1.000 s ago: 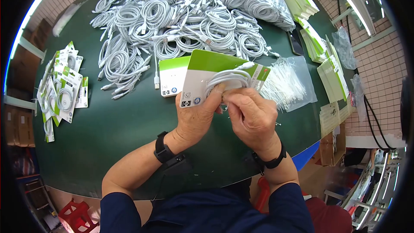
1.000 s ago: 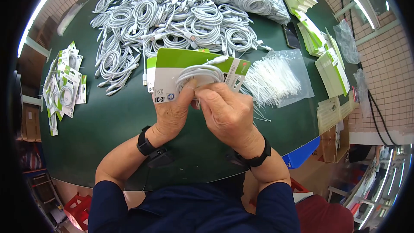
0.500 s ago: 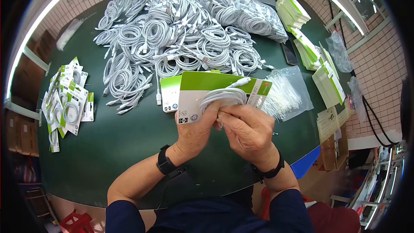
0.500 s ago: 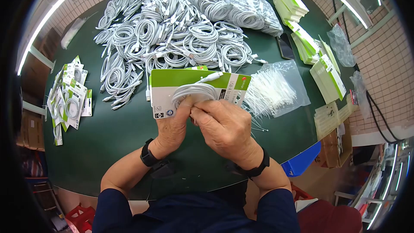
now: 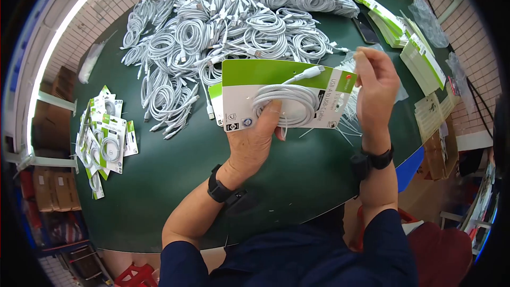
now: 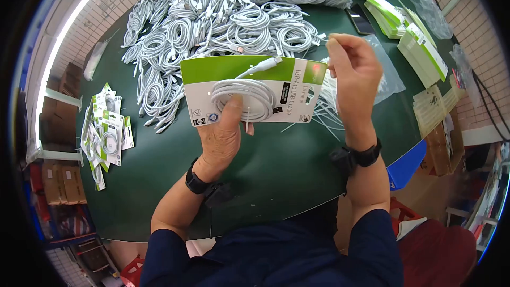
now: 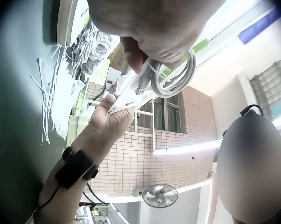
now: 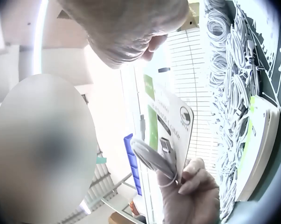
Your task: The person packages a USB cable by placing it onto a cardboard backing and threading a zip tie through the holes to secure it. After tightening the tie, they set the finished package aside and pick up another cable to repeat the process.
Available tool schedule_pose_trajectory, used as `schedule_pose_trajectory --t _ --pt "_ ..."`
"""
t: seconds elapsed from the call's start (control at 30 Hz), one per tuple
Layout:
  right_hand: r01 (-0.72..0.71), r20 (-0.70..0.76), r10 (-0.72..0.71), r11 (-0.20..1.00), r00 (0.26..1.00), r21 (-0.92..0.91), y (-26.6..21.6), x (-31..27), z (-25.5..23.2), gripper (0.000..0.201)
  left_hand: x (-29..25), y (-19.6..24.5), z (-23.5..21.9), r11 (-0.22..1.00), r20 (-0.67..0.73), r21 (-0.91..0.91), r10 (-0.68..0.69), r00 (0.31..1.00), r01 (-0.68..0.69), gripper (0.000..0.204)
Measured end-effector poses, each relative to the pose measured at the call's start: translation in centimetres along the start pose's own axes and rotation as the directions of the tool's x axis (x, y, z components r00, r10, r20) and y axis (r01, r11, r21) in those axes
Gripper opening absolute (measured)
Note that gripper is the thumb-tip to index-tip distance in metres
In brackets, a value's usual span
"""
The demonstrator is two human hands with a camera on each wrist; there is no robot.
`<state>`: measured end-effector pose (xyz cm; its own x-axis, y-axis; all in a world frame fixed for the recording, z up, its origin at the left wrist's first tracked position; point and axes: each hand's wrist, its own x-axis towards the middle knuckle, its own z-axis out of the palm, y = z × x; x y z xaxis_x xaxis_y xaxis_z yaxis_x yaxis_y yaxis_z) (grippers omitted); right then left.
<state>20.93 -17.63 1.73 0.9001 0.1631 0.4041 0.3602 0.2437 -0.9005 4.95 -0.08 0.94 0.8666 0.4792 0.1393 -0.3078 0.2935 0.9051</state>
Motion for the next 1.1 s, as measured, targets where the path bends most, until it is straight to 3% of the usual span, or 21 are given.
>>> schedule_pose_trajectory --t 0.03,0.07,0.1,0.17,0.2,0.27,0.33,0.37,0.43,0.5,0.67,0.77,0.97,1.03,1.1 --pt "-0.185 0.067 0.181 0.980 0.981 0.068 0.6 0.4 -0.4 0.011 -0.2 -0.1 0.2 1.000 0.024 -0.009 -0.020 1.000 0.020 0.020" --pt "-0.380 0.236 0.356 0.923 0.904 0.060 1.0 0.1 -0.4 0.015 -0.4 -0.2 0.3 0.999 0.050 -0.017 -0.041 0.998 0.042 0.021" --pt "-0.402 0.475 0.276 0.896 0.836 0.188 3.0 -0.4 -0.9 0.022 -0.5 -0.3 0.3 0.999 0.071 -0.018 -0.043 0.997 0.044 0.022" --pt "-0.557 0.676 0.252 0.782 0.693 0.280 6.9 -2.9 -2.6 0.032 -0.7 -0.5 0.2 0.999 0.107 -0.023 -0.042 0.993 0.045 0.022" --pt "-0.665 0.680 0.357 0.702 0.640 0.257 8.0 -4.5 -3.9 0.035 -0.8 -0.5 0.2 0.999 0.104 -0.009 -0.043 0.994 0.044 0.022" --pt "-0.643 0.663 0.406 0.751 0.629 0.151 7.9 -6.7 -4.9 0.039 -1.1 -0.5 0.2 0.999 0.089 0.016 -0.035 0.995 0.034 0.021" --pt "-0.410 0.638 0.333 0.912 0.694 -0.031 6.1 -7.3 -5.2 0.042 -1.3 -0.5 0.2 0.999 0.104 0.045 -0.018 0.994 0.013 0.020" --pt "-0.314 0.629 0.316 0.942 0.710 -0.119 5.4 -7.4 -5.2 0.044 -1.4 -0.5 0.3 0.998 0.111 0.058 -0.007 0.994 0.001 0.019" --pt "-0.254 0.609 0.367 0.930 0.703 -0.267 4.5 -7.2 -4.7 0.046 -1.4 -0.8 0.2 0.996 0.124 0.092 -0.014 0.992 0.003 0.018" --pt "-0.445 0.603 0.413 0.889 0.683 -0.106 3.4 -7.1 -4.2 0.050 -1.5 -0.9 0.2 0.994 0.124 0.109 -0.023 0.992 0.009 0.018" --pt "-0.512 0.643 0.392 0.859 0.659 0.002 3.5 -7.0 -3.9 0.061 -1.6 -1.2 -0.1 0.990 0.133 0.141 0.009 0.991 -0.028 0.018" --pt "-0.475 0.661 0.311 0.877 0.683 0.079 4.3 -6.3 -3.0 0.069 -1.4 -1.1 0.1 0.998 0.090 0.017 -0.062 0.994 0.061 0.020" --pt "-0.310 0.645 0.074 0.915 0.761 0.260 6.6 -5.1 0.2 0.085 -1.3 -0.7 0.7 0.994 0.069 0.038 -0.102 0.992 0.099 0.024" --pt "-0.301 0.622 0.078 0.917 0.779 0.262 5.0 -6.1 1.4 0.087 -1.3 -0.3 0.9 0.989 0.080 0.038 -0.149 0.986 0.146 0.024" --pt "-0.124 0.670 0.011 0.985 0.742 0.121 4.9 -6.3 1.1 0.074 -1.3 0.1 0.9 0.981 0.084 0.038 -0.194 0.977 0.191 0.024"
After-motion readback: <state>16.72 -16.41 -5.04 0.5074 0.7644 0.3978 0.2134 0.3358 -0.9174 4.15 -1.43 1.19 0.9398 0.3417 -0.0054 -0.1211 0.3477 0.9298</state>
